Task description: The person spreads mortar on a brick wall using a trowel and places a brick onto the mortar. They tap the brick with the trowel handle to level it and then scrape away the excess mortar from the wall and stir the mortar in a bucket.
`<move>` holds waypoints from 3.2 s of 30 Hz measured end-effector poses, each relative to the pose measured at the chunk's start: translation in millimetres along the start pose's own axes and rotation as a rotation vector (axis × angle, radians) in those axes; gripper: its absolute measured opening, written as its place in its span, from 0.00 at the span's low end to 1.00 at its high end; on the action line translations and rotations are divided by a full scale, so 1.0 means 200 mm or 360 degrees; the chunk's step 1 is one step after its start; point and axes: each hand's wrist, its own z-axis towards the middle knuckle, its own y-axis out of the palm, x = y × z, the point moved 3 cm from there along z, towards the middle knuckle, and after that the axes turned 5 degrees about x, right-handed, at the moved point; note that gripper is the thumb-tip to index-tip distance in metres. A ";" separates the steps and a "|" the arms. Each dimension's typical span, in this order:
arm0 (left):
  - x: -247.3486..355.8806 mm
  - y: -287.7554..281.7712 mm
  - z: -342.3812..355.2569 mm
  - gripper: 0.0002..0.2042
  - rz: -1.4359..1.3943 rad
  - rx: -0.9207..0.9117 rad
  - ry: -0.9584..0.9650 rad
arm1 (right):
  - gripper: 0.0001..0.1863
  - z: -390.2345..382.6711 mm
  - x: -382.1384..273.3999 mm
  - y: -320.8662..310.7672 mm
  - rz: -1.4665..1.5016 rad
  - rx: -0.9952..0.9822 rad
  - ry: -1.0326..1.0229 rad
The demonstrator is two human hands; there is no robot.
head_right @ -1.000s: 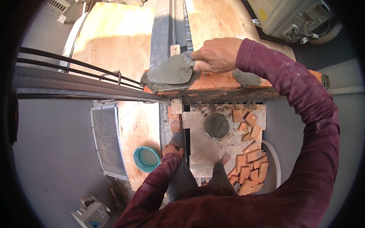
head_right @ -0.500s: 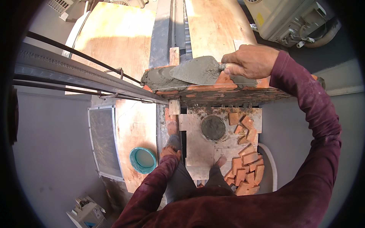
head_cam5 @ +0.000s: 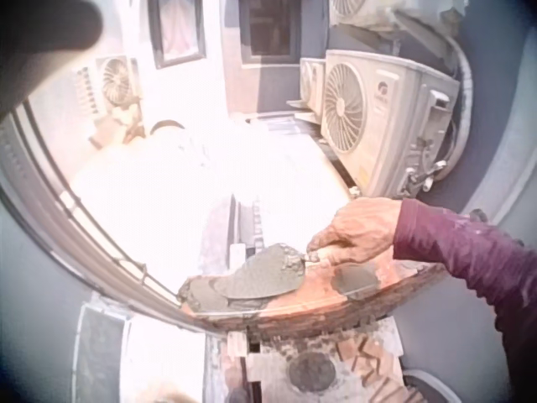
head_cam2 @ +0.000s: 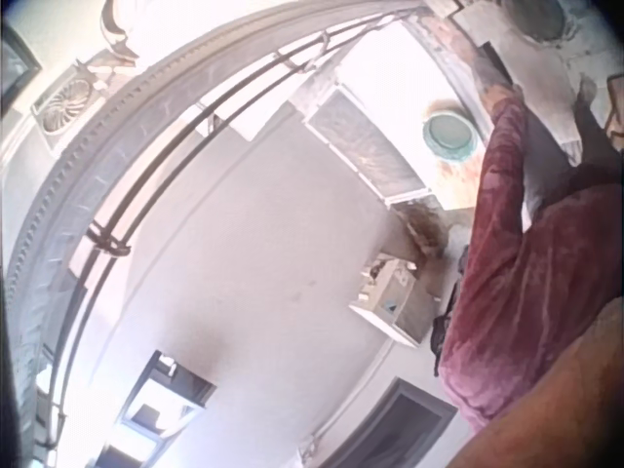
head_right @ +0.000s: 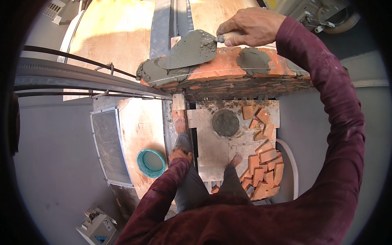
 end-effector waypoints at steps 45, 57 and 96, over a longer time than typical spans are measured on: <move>-0.10 0.20 -0.06 0.12 0.0543 -0.0065 0.0739 | 0.19 -1.00 -0.72 3.78 0.1305 -0.0336 0.1961; -0.01 0.22 -0.04 0.11 0.0665 -0.0028 0.0838 | 0.14 -0.80 -0.85 4.08 0.1451 -0.0665 0.1318; -0.11 0.11 -0.07 0.12 0.0737 0.0073 0.0927 | 0.31 -0.39 -1.33 4.38 0.2509 0.0976 0.2807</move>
